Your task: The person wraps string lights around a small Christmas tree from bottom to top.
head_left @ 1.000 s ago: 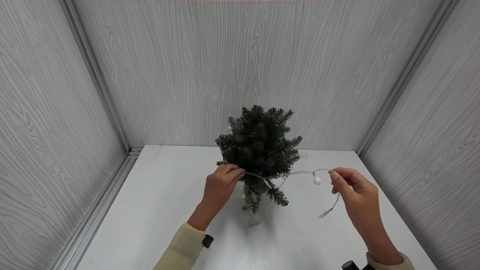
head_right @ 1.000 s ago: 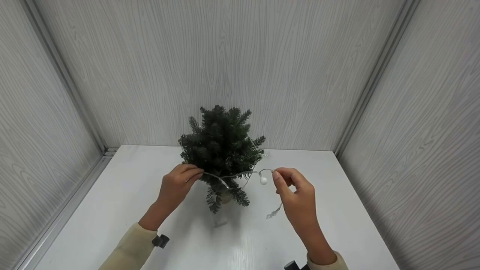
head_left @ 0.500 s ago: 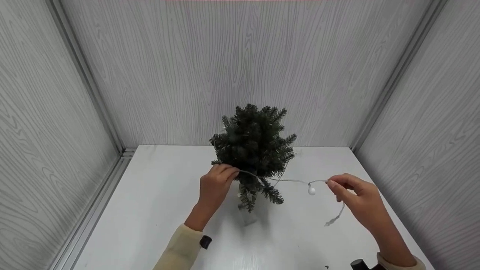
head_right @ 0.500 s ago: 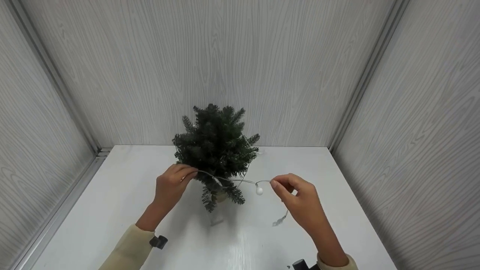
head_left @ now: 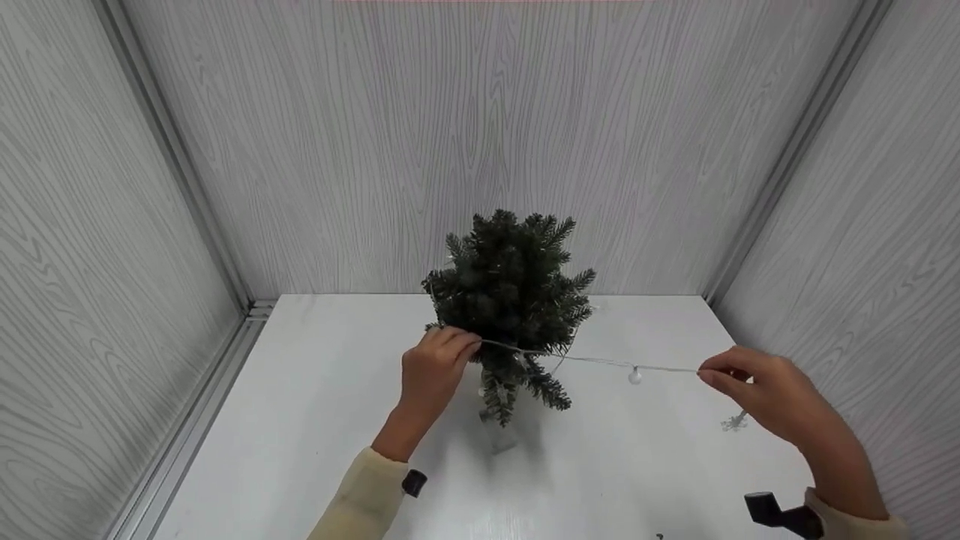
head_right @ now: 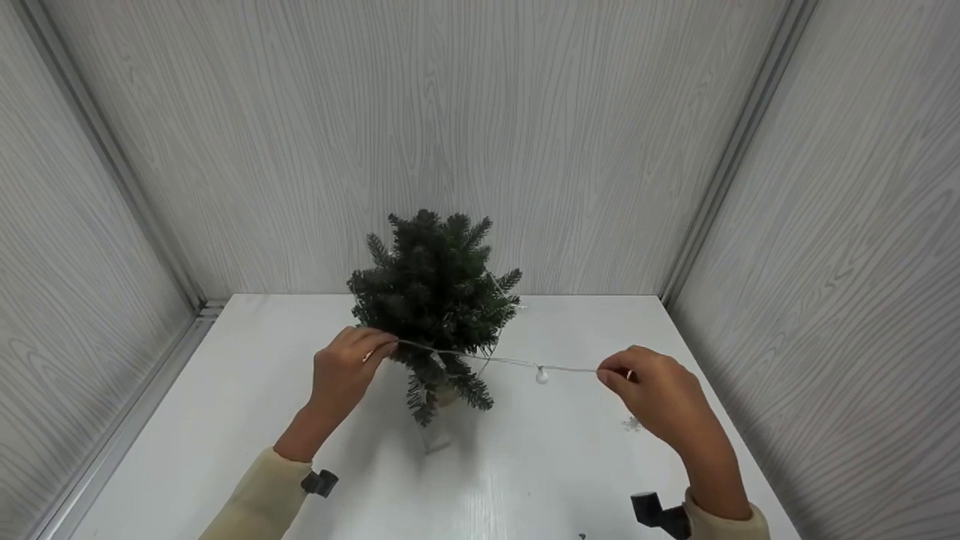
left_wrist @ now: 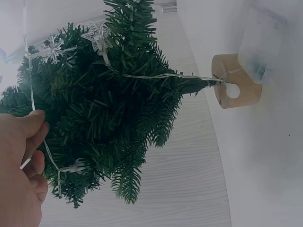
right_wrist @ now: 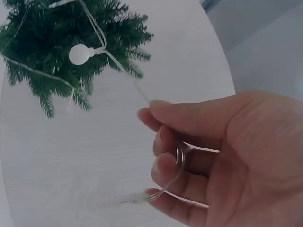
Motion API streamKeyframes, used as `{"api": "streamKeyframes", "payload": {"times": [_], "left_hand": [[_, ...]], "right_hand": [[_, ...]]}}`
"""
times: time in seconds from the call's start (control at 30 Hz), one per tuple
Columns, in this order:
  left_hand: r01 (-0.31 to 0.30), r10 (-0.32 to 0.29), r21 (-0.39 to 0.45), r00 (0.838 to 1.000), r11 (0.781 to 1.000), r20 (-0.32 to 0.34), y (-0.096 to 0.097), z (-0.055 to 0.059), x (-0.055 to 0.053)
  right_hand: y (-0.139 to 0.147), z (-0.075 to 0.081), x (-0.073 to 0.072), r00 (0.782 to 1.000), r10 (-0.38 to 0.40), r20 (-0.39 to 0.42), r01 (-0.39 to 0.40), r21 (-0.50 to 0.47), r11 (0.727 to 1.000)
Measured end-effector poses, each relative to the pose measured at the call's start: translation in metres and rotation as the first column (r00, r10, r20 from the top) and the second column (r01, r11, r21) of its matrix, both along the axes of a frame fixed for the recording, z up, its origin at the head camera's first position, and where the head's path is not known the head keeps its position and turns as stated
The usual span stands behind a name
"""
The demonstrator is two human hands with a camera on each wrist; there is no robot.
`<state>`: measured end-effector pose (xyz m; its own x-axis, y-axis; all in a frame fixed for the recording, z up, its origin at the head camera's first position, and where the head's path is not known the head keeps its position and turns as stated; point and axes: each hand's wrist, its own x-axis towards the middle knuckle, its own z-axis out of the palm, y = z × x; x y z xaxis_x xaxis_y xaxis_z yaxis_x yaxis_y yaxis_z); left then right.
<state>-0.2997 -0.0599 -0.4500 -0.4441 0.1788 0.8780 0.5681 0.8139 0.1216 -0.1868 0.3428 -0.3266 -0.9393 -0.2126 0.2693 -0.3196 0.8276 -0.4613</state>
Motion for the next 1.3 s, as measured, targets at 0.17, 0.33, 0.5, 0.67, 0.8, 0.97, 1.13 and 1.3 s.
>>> {"api": "streamKeyframes", "payload": {"times": [0.17, 0.33, 0.5, 0.67, 0.8, 0.97, 1.13, 1.3], "left_hand": [[-0.013, 0.014, -0.009, 1.0, 1.0, 0.016, 0.004, 0.006, 0.0], [-0.026, 0.026, -0.028, 1.0, 0.999, 0.004, 0.008, 0.007, -0.002], [-0.052, 0.053, -0.079, 0.999, 0.996, 0.011, 0.016, 0.004, -0.001], [-0.028, 0.03, -0.067, 0.999, 0.997, 0.029, 0.019, 0.011, 0.008], [0.027, -0.025, -0.054, 0.999, 0.998, 0.021, 0.031, 0.024, 0.016], [0.031, -0.039, -0.138, 0.998, 0.99, -0.051, 0.05, 0.03, 0.017], [0.038, -0.051, -0.183, 0.996, 0.982, -0.069, 0.055, 0.022, 0.011], [0.128, -0.133, -0.129, 0.991, 0.983, -0.03, 0.054, 0.014, 0.006]], "right_hand": [[0.002, 0.002, -0.012, 0.991, -0.078, -0.11, 0.068, -0.085, 0.994], [0.003, 0.0, -0.021, 0.986, -0.118, -0.118, 0.101, -0.14, 0.985], [0.003, -0.01, -0.027, 0.98, -0.166, -0.113, 0.149, -0.148, 0.978], [-0.01, -0.021, -0.031, 0.976, -0.171, -0.133, 0.141, -0.212, 0.967], [-0.022, -0.022, -0.035, 0.963, -0.182, -0.2, 0.128, -0.256, 0.958], [-0.035, -0.015, -0.04, 0.946, -0.21, -0.247, 0.126, -0.314, 0.941], [-0.047, -0.005, -0.042, 0.924, -0.225, -0.308, 0.1, -0.373, 0.923], [-0.051, 0.004, -0.043, 0.902, -0.239, -0.359, 0.091, -0.382, 0.92]]}}
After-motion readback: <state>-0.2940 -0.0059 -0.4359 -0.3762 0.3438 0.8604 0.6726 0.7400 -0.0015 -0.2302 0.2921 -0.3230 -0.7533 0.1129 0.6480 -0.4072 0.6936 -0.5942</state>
